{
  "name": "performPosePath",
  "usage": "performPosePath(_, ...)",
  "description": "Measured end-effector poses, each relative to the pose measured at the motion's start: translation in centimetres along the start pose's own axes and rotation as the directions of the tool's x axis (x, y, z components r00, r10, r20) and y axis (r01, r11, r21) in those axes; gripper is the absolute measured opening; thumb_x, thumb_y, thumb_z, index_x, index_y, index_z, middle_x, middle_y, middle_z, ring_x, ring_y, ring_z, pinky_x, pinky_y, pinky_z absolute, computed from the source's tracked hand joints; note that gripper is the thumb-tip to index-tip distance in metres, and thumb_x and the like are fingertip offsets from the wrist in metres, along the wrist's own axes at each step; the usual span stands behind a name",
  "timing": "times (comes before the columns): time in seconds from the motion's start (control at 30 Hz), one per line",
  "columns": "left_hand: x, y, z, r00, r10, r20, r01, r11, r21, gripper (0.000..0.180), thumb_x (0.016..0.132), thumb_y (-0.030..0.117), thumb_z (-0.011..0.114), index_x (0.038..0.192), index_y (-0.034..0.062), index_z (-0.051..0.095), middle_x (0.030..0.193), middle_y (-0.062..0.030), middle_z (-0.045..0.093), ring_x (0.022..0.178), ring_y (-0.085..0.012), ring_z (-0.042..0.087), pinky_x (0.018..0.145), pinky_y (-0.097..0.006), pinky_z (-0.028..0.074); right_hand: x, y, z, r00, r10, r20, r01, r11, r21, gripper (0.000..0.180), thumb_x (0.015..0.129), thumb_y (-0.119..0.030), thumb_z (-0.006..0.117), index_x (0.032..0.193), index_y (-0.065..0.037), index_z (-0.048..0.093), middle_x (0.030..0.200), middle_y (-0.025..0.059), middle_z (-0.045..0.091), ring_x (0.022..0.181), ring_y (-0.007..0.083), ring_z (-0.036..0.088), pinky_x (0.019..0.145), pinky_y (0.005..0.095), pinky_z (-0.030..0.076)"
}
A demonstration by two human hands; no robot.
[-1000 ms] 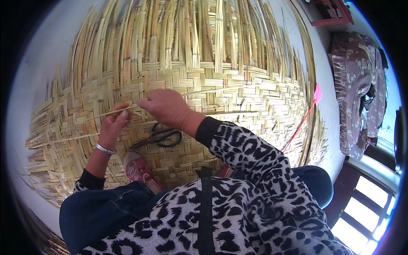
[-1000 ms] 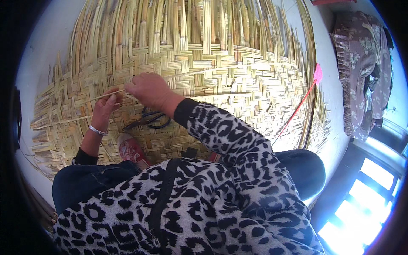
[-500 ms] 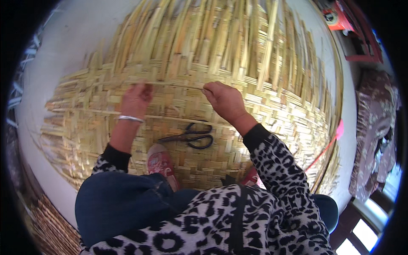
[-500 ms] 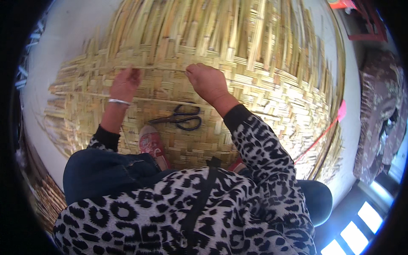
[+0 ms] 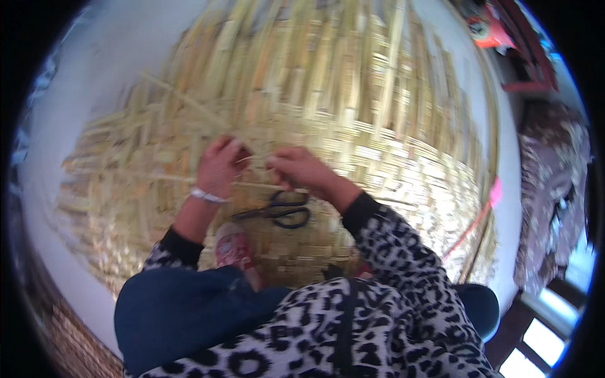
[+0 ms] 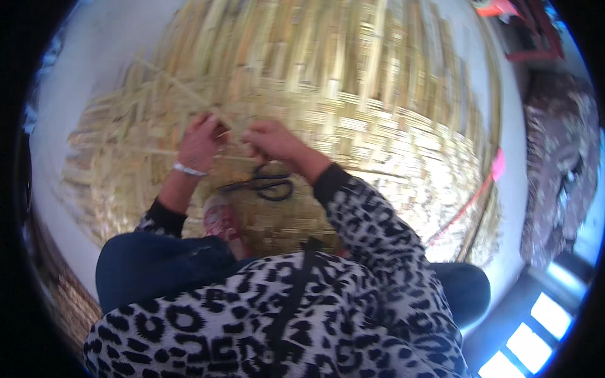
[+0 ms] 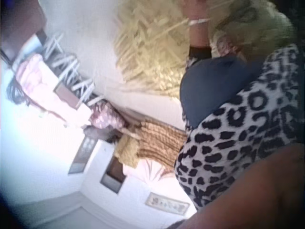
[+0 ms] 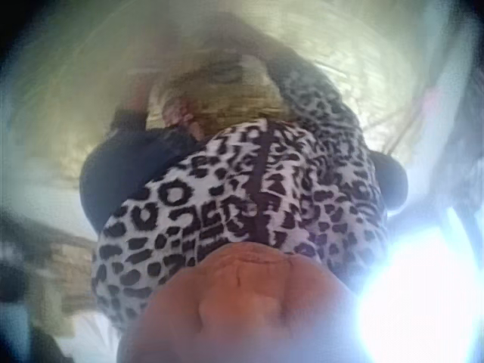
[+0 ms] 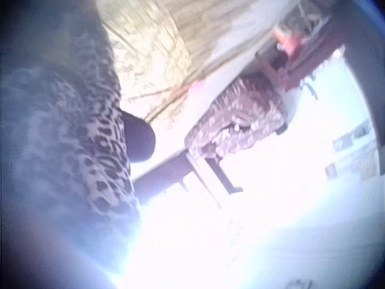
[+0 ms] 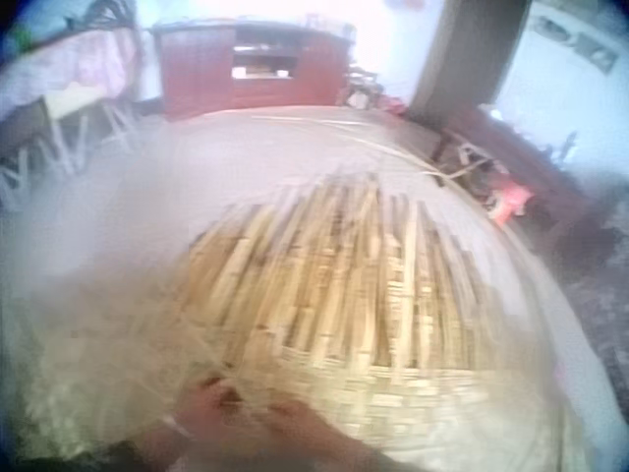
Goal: The person weaves a large circular mat or basket base using dried palm leaves. They interlace the leaves by hand, occasionally using scissors to trim excess material. The work progresses steadily as the woven area expands.
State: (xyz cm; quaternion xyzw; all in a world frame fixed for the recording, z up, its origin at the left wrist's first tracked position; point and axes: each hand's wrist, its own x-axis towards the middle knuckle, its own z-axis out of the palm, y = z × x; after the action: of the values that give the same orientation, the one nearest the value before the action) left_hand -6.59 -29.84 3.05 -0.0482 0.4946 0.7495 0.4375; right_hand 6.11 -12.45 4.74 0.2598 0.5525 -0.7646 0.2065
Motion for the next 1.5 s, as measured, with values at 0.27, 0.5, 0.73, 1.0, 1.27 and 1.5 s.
performPosePath(0.27,1.1,0.1,-2.1,0.995,0.01,-0.103,0.001,0.994,0.108,0.01,0.095,0.017,0.062,0.102,0.0115,0.056,0.09,-0.0011,0.063,0.082,-0.0138,0.063,0.065,-0.027,0.049,0.1,1.5,0.4,0.994,-0.094,-0.053,0.095,0.995,0.021,0.027,0.097,-0.03,0.057,0.098,-0.003,0.065,0.074,0.0058,0.066,0.059,0.0129,0.065,0.051,0.0258,0.051)
performPosePath(0.5,1.5,-1.2,-2.9,0.972,-0.025,-0.233,0.077,0.973,0.216,0.01,0.094,0.018,0.064,0.099,0.0143,0.056,0.083,0.0016,0.063,0.076,-0.0125,0.063,0.064,-0.026,0.049,-0.4,1.5,0.4,0.92,-0.362,-0.151,0.258,0.848,-0.462,0.022,0.09,-0.022,0.06,0.096,-0.002,0.067,0.07,0.0061,0.068,0.062,0.0141,0.068,0.057,0.0293,0.055)
performPosePath(0.73,1.7,-1.3,-2.7,0.988,0.049,-0.149,0.002,0.946,0.324,0.014,0.091,0.017,0.066,0.092,0.0084,0.055,0.082,-0.0052,0.064,0.074,-0.0152,0.064,0.061,-0.029,0.05,0.4,2.5,-0.1,0.849,-0.501,-0.169,0.305,0.724,-0.619,0.024,0.085,-0.026,0.063,0.097,-0.006,0.069,0.075,0.0116,0.069,0.066,0.0224,0.069,0.069,0.0369,0.055)
performPosePath(1.0,1.0,-0.1,-1.2,0.977,0.158,-0.142,-0.106,0.943,0.316,0.017,0.082,0.01,0.072,0.095,0.0079,0.061,0.089,-0.0082,0.065,0.081,-0.02,0.068,0.065,-0.033,0.055,0.5,2.9,-1.4,0.946,-0.29,-0.147,0.251,0.938,-0.24,0.019,0.086,-0.022,0.065,0.092,-0.004,0.069,0.074,0.0081,0.068,0.064,0.0152,0.066,0.063,0.0314,0.054)
performPosePath(1.27,-0.4,-0.5,0.8,0.996,-0.065,-0.065,0.077,0.975,0.21,0.015,0.091,0.018,0.068,0.097,0.0085,0.058,0.09,-0.0025,0.068,0.08,-0.0148,0.069,0.067,-0.025,0.054,-0.8,0.6,0.5,0.969,-0.189,-0.161,0.157,0.969,-0.192,0.023,0.092,-0.023,0.064,0.097,0.0,0.066,0.076,0.0054,0.066,0.065,0.0128,0.065,0.062,0.0257,0.054)
performPosePath(1.5,-1.2,0.1,0.1,0.993,-0.076,0.094,0.068,0.994,0.085,0.017,0.091,0.013,0.067,0.106,0.0077,0.061,0.094,-0.0033,0.068,0.086,-0.0152,0.068,0.074,-0.027,0.055,-1.7,0.0,-0.8,0.994,0.016,0.111,-0.041,0.973,0.226,0.02,0.098,-0.023,0.059,0.102,-0.004,0.062,0.079,0.0056,0.068,0.064,0.0111,0.065,0.058,0.0217,0.053)
